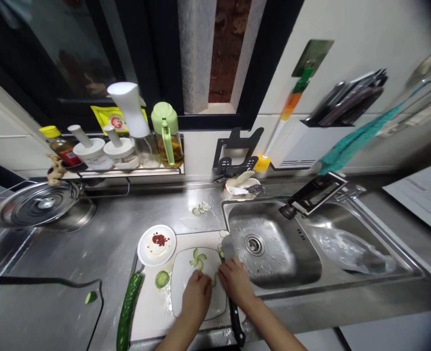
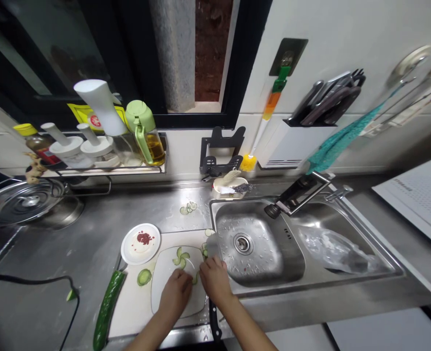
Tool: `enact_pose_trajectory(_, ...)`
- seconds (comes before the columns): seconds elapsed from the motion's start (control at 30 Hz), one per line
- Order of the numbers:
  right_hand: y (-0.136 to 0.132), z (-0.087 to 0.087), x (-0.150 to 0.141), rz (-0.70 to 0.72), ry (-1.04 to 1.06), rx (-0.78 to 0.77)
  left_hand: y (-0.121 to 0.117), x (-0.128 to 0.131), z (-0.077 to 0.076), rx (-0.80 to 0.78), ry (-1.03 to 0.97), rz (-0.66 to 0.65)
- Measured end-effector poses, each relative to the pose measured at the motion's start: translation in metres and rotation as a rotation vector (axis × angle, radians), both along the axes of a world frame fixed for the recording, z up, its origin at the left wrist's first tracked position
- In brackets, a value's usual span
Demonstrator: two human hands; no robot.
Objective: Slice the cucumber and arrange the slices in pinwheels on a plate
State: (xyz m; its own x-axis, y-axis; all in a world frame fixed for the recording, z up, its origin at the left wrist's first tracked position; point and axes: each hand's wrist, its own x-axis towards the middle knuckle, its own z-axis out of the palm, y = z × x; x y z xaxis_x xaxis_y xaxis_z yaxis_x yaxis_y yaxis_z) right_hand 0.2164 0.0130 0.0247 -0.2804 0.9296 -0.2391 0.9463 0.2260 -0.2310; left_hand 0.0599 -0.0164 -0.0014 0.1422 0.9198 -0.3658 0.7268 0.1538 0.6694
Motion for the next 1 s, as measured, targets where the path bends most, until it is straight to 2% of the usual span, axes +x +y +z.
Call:
enact_pose_trajectory(0.13,-0.024,-0.002,0.002,-0.082,-0.035,-0.013,0.0,0.0,0.0,0.023,-0.005,-0.006)
enact_pose_trajectory(0.27,-0.051,-0.015,-0.005,-0.08,-0.136,-0.098,-0.002,-0.001,-0.004,0.044,-0.013,-0.011)
enact_pose_trajectory(0.37,-0.061,-0.024,-0.011,-0.101,-0.209,-0.104,-0.003,-0.002,-0.008,0.057,-0.012,-0.018)
enact_pose_trajectory(0.67,-0.06,-0.023,-0.014,-0.088,-0.248,-0.101,-0.004,-0.002,-0.004,0.132,-0.014,0.004)
enact_pose_trajectory(1.0,-0.058,-0.02,-0.013,-0.084,-0.231,-0.091,-0.004,-0.002,-0.008,0.131,-0.008,0.006)
